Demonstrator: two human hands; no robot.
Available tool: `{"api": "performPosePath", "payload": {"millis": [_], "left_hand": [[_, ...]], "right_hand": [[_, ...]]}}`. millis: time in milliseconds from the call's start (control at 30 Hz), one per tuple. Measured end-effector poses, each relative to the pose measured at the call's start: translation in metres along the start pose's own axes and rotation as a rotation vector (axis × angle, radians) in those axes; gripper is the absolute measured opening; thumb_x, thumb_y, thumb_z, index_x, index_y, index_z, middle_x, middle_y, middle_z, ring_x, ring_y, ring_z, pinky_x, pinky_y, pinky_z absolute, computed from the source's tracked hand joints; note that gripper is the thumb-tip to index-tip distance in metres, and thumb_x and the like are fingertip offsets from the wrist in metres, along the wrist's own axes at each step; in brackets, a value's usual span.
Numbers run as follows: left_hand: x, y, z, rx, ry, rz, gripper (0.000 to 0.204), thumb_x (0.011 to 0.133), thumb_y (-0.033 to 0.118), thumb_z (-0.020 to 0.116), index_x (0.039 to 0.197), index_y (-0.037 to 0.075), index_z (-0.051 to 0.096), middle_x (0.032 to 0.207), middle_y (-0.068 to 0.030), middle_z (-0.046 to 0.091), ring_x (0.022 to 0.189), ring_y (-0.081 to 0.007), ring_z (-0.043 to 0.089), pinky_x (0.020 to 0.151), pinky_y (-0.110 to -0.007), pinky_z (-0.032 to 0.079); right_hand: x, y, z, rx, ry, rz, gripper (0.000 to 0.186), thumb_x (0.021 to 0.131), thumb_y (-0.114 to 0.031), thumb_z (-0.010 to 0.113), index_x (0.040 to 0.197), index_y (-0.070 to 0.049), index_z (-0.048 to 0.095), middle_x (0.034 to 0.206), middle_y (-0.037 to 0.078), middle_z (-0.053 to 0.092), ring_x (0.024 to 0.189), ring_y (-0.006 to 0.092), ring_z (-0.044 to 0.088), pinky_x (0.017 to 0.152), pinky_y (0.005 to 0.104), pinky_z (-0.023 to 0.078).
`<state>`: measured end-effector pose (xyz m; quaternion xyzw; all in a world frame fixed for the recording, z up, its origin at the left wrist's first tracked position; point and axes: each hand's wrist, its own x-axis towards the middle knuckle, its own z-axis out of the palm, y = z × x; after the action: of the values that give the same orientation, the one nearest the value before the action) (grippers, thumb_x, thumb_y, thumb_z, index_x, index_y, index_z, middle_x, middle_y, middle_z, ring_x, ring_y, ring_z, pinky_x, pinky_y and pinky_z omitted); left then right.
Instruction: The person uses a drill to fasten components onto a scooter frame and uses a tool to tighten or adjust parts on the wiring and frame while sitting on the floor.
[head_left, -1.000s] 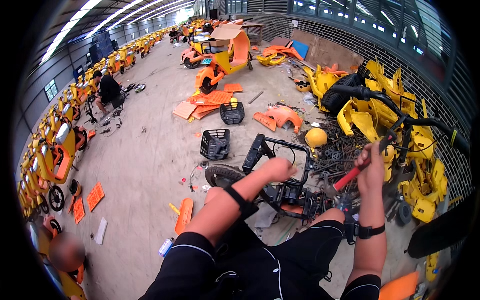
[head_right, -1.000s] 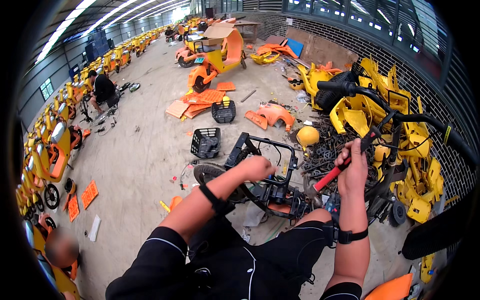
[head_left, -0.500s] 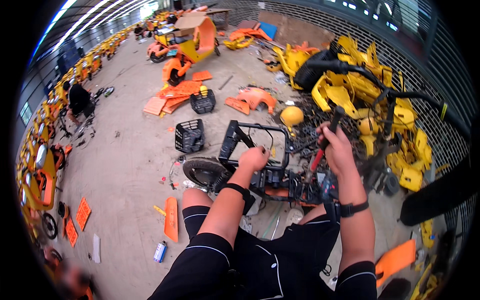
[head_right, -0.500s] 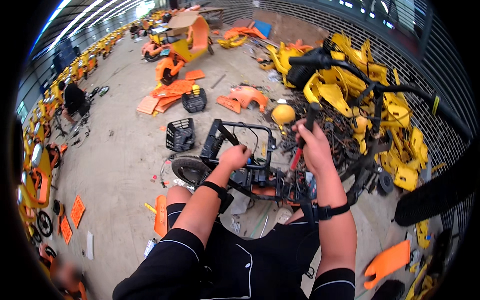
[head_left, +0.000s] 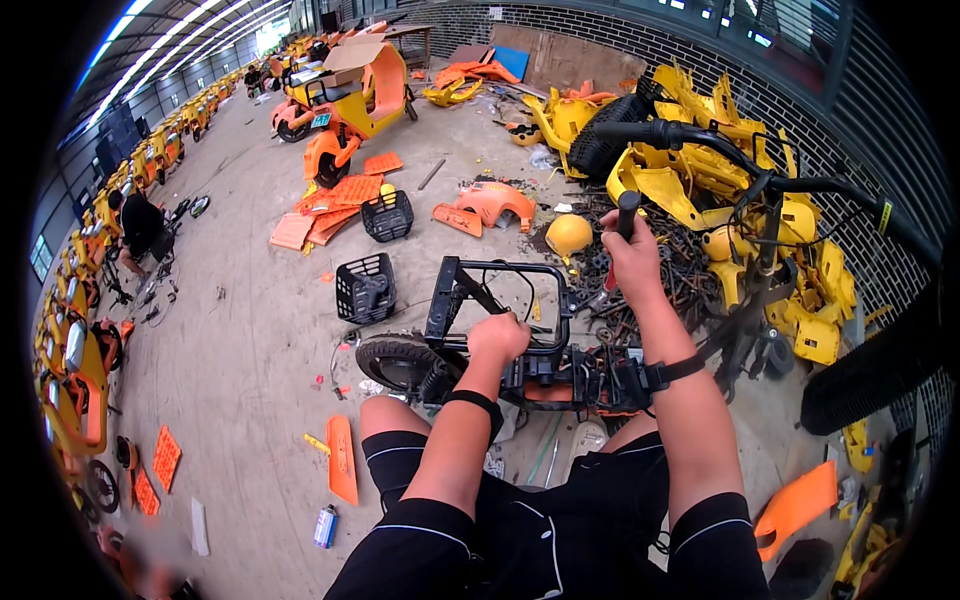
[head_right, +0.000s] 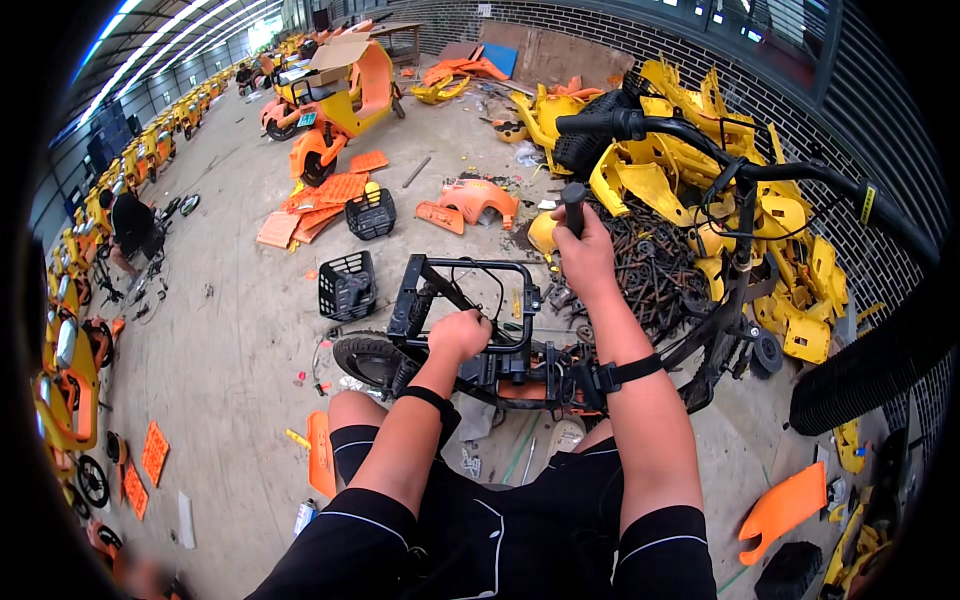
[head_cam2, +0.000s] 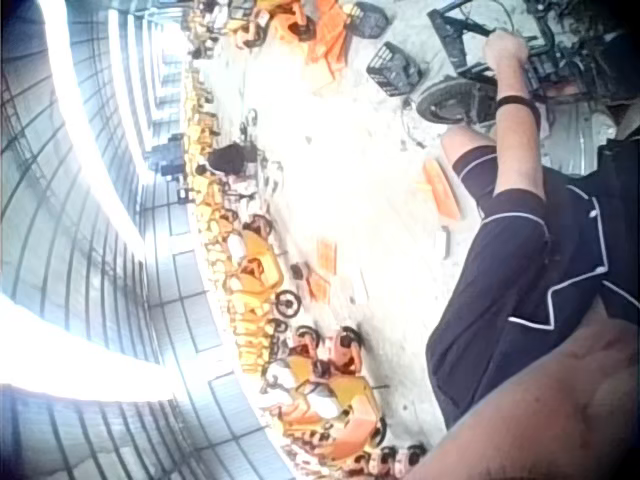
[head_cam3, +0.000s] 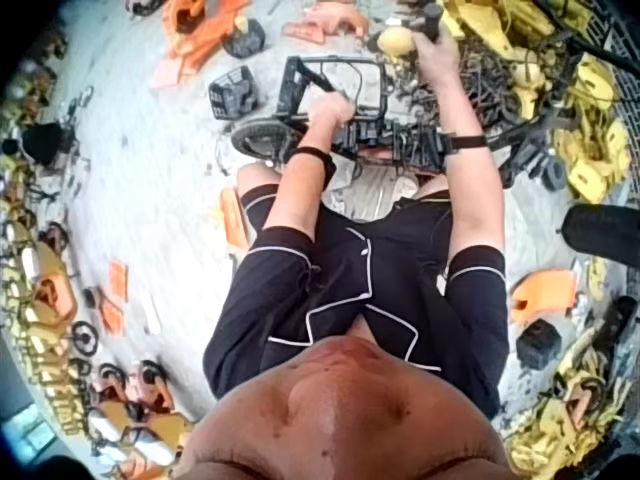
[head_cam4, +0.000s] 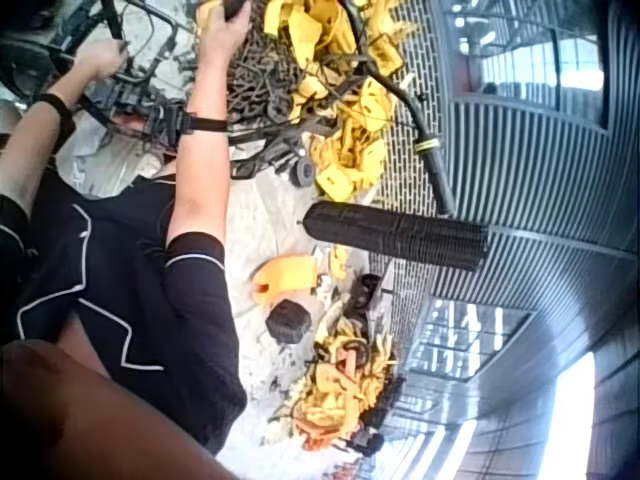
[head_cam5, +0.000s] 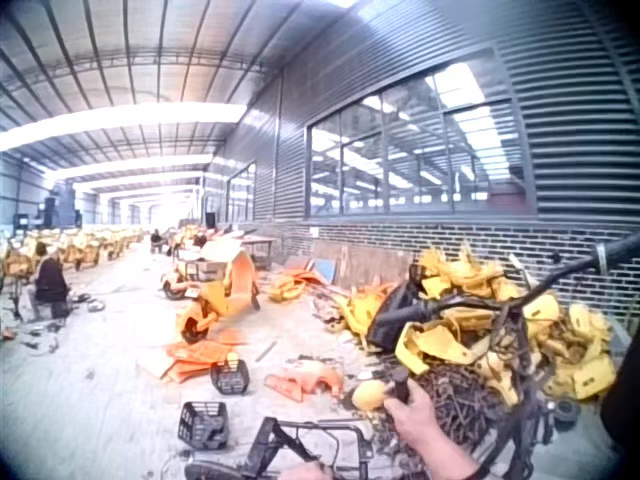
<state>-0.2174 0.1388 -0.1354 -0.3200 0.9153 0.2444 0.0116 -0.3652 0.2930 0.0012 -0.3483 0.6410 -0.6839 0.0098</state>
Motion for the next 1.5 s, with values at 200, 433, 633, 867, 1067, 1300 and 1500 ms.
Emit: {"api": "performPosePath", "payload": {"millis": [200,433,633,867,1067,1300,1500], "left_hand": [[0.001,-0.002,0.0,-0.002,-0.037,0.001,0.045,0.093,0.041,0.047,0.116,0.013,0.074,0.119,-0.0175,0.072,0.112,-0.0365,0.068,0.098,-0.048,0.053],[0.002,-0.008,0.004,-0.036,0.006,-0.007,0.047,0.094,0.041,0.047,0.115,0.009,0.073,0.118,-0.0217,0.071,0.111,-0.0402,0.067,0.099,-0.049,0.053],[-0.007,-0.003,-0.008,-0.101,-0.047,-0.024,0.043,0.092,0.036,0.048,0.113,0.009,0.074,0.117,-0.0206,0.072,0.109,-0.0384,0.069,0.096,-0.048,0.054],[-0.005,-0.01,0.002,-0.125,0.045,0.008,0.042,0.091,0.034,0.048,0.109,0.007,0.075,0.11,-0.02,0.074,0.104,-0.0375,0.07,0.093,-0.048,0.055],[-0.008,-0.012,0.008,-0.124,0.138,0.073,0.04,0.092,0.034,0.048,0.101,0.005,0.074,0.1,-0.02,0.075,0.095,-0.0388,0.071,0.087,-0.05,0.056],[-0.011,-0.014,0.01,-0.126,0.175,0.086,0.038,0.092,0.034,0.048,0.1,0.006,0.073,0.098,-0.0206,0.074,0.093,-0.0391,0.072,0.085,-0.051,0.056],[-0.011,-0.013,0.011,-0.11,0.188,0.089,0.037,0.092,0.033,0.049,0.1,0.006,0.073,0.098,-0.0195,0.075,0.092,-0.0385,0.072,0.085,-0.051,0.056]], "right_hand": [[-0.007,0.015,0.017,0.016,0.021,-0.057,0.015,0.09,-0.006,0.064,0.105,-0.004,0.064,0.095,-0.002,0.063,0.088,0.0077,0.057,0.084,0.0262,0.048],[-0.014,0.022,0.032,0.096,0.011,0.028,0.013,0.089,-0.004,0.069,0.102,-0.003,0.065,0.091,-0.002,0.063,0.081,0.0077,0.057,0.076,0.025,0.047],[-0.009,0.021,0.036,-0.156,-0.06,0.045,0.017,0.092,-0.011,0.071,0.106,-0.002,0.066,0.092,0.001,0.066,0.082,0.0094,0.061,0.077,0.0276,0.05],[-0.022,0.019,0.034,-0.128,-0.219,0.15,0.02,0.098,-0.009,0.065,0.116,-0.004,0.057,0.088,0.002,0.062,0.075,0.0107,0.062,0.064,0.0266,0.051],[-0.024,0.029,0.026,-0.441,0.012,-0.328,0.023,0.097,-0.016,0.072,0.113,-0.002,0.062,0.087,0.001,0.064,0.07,0.0074,0.058,0.065,0.0273,0.051],[-0.013,0.005,0.029,-0.077,0.31,-0.288,0.015,0.101,-0.018,0.069,0.107,-0.004,0.065,0.096,-0.002,0.064,0.087,0.0067,0.058,0.08,0.0236,0.047],[0.001,-0.003,0.019,0.15,0.388,-0.094,0.016,0.096,-0.009,0.067,0.11,-0.004,0.062,0.086,-0.001,0.056,0.067,0.0075,0.048,0.062,0.0239,0.04]]}}
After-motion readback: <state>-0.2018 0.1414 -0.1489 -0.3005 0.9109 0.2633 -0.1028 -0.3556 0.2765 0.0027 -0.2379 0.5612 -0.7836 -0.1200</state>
